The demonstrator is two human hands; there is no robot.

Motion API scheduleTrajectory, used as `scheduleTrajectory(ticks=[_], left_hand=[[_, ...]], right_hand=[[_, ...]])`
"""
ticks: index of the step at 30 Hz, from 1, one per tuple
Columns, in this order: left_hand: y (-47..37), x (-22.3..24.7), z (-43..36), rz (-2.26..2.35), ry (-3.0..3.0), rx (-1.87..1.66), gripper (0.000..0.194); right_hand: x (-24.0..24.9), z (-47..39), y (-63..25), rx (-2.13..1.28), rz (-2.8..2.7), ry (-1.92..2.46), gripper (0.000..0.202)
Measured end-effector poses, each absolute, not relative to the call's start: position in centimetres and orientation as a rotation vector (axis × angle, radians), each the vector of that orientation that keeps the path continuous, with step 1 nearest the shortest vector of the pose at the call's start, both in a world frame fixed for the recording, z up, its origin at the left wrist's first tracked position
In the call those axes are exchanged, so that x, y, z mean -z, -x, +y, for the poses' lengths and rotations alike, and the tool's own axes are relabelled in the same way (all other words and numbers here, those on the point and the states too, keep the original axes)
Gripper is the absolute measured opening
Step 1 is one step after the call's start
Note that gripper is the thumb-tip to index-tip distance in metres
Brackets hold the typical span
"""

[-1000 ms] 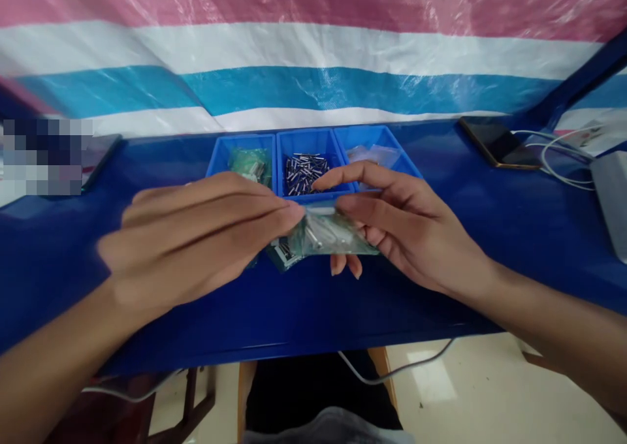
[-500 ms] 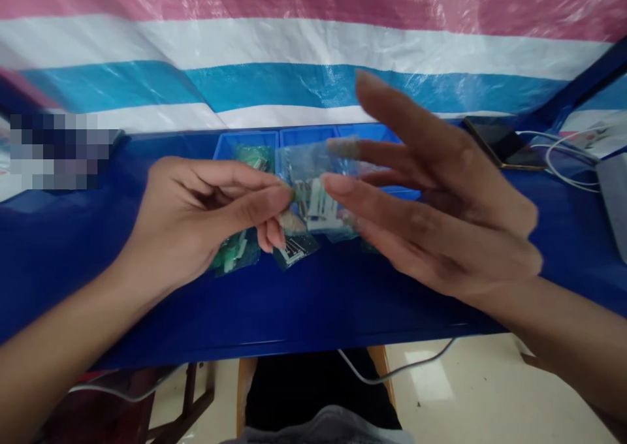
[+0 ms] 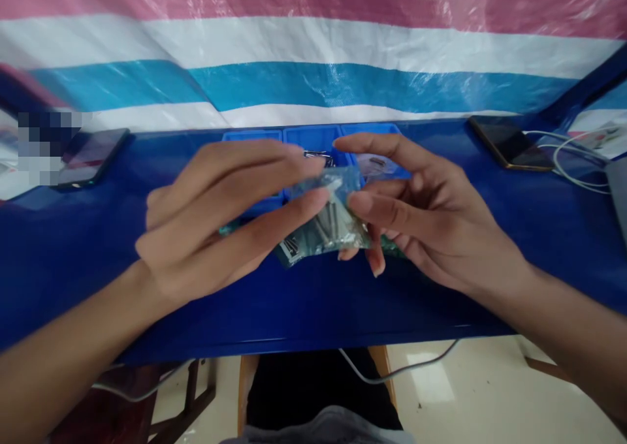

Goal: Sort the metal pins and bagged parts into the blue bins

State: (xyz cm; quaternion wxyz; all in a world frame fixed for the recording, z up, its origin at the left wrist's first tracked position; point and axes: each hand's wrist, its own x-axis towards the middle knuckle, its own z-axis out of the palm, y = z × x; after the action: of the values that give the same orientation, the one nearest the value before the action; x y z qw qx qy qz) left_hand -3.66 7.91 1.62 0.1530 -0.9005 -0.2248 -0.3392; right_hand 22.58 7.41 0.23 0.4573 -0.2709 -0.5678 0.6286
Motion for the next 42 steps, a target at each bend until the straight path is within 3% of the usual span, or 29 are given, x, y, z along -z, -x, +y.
scheduleTrajectory(ticks=[3,6,8,11,14,17,20,23,28,31,35,39,42], left_hand=[[3.2,-1.1,8.5,-0.682,2.67,1.154,0.024],[2.6,-0.9,9.3,-0.872,2.615,1.585,0.011],[2.5,-1.1,9.6,-1.172,2.702,1.808,0.017],[2.5,-1.5,9.7,-1.416,3.034,1.977,0.046],[2.4,-1.6,9.4,-1.431,3.308,1.914,0.056],[2.1,-1.2,9.1,-1.234,3.38,1.874,0.038],[1.9,-0.8,9.0,-1.024,3.015,1.856,0.033],[1.8,-0.8,9.1,-1.021,2.867,1.809,0.039],[2.6,-1.4,9.7,-1.219,3.04,1.618,0.007],[4.2,-1.5,11.4,-1.414,2.811,1.671,0.017],[6.6,-1.6,14.8,-1.487,2.588,1.374,0.026],[7.1,-1.7,15.4,-1.352,2.527,1.103,0.035],[6.2,-1.4,13.2,-1.196,2.534,1.017,0.03]], right_hand=[[-0.2,7.2,-22.5,-1.702,-1.395,0.586,0.042],[0.1,6.8,-22.4,-1.506,-1.515,0.638,0.033],[0.5,6.8,-22.4,-1.08,-1.659,0.705,0.037],[1.0,7.0,-22.4,-0.457,-1.861,0.722,0.051],[1.1,7.3,-22.5,-0.224,-1.992,0.674,0.037],[0.8,7.2,-22.5,-0.227,-1.95,0.663,0.025],[0.4,7.0,-22.3,-0.476,-1.808,0.792,0.012],[0.0,7.0,-22.1,-0.852,-1.716,0.809,0.017],[0.3,7.3,-21.7,-1.151,-1.746,0.719,0.019],[1.1,7.3,-21.6,-0.845,-2.013,0.682,0.021],[2.4,7.3,-21.4,-0.287,-2.528,0.492,0.031],[3.0,7.4,-21.4,-0.134,-2.737,0.453,0.036],[3.0,7.6,-21.8,-0.012,-2.713,0.443,0.039]])
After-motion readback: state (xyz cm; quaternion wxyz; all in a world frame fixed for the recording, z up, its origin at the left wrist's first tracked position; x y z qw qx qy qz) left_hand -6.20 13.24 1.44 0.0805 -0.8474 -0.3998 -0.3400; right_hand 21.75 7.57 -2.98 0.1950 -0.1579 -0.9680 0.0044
